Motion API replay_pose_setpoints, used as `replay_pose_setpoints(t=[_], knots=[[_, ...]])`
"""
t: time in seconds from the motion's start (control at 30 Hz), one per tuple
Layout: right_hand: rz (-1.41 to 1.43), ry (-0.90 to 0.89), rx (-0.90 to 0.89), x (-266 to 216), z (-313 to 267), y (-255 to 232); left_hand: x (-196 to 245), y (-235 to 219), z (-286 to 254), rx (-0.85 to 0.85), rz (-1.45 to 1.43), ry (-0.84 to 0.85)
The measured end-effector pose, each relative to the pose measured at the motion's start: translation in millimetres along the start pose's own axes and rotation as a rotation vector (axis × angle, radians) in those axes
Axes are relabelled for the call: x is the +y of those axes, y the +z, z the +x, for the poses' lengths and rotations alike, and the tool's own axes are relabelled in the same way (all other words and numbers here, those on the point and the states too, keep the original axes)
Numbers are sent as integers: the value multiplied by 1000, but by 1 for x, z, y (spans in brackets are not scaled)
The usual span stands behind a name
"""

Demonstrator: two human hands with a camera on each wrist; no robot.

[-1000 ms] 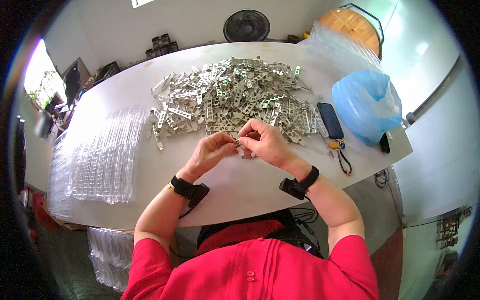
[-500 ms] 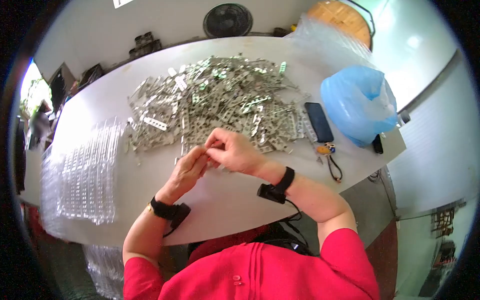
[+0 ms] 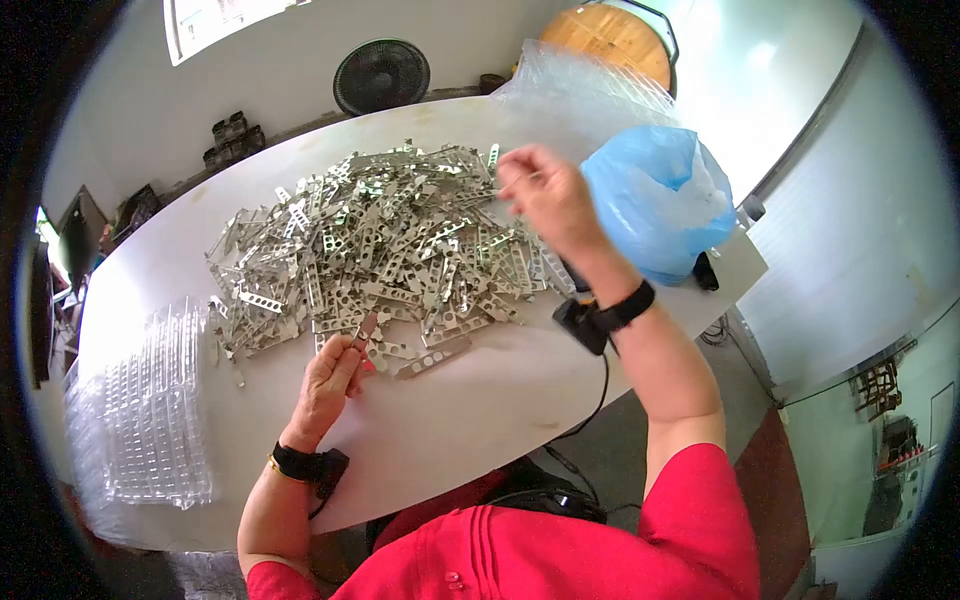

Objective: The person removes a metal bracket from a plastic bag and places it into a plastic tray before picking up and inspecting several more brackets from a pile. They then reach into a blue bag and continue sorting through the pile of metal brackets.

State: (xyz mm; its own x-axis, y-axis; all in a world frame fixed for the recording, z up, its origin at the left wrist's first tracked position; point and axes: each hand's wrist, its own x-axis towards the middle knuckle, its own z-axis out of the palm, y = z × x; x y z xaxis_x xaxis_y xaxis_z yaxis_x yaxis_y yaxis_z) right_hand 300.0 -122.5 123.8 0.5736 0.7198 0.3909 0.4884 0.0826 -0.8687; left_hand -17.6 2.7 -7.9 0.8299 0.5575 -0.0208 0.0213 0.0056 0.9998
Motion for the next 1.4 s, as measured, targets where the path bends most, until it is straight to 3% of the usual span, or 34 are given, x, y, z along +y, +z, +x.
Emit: replay_pose_setpoints(t=[0.07, 0.2, 0.23, 0.3, 0.43, 0.5, 0.7, 0.8, 0.9, 1.03, 1.1, 1.23, 1.33, 1.4], knots=[[-54, -62, 151, 10, 16, -39, -5, -2, 1, -19, 70, 12], [-281, -17, 456, 35, 38, -108, -5, -4, 0, -24, 59, 26], [-283, -24, 458, 53, 45, -131, -6, -4, 0, -18, 49, 27], [-738, 5, 582, 90, 55, -173, -8, -4, 1, -12, 38, 33], [-811, 146, 523, 103, 43, -201, -8, -5, 1, -6, 26, 41], [-736, 474, 228, 88, 38, -202, -8, -5, 1, -3, 24, 43], [-826, 459, 94, 55, 16, -181, -8, -6, 1, -6, 37, 50], [-750, 326, 32, 57, 4, -177, -9, -7, 1, -12, 27, 41], [-808, 339, -40, 58, 3, -176, -10, -7, 1, -13, 17, 52], [-944, 288, 60, 70, 3, -170, -9, -6, 0, -1, 31, 42], [-1084, 277, 263, 79, 4, -163, -10, -6, 1, 4, 42, 45], [-1074, 290, 289, 95, 11, -173, -12, -6, 1, -8, 24, 58], [-998, 429, 197, 87, 12, -173, -12, -7, 1, -4, 28, 56], [-1087, 372, 315, 84, 10, -172, -11, -7, 1, -8, 27, 54]])
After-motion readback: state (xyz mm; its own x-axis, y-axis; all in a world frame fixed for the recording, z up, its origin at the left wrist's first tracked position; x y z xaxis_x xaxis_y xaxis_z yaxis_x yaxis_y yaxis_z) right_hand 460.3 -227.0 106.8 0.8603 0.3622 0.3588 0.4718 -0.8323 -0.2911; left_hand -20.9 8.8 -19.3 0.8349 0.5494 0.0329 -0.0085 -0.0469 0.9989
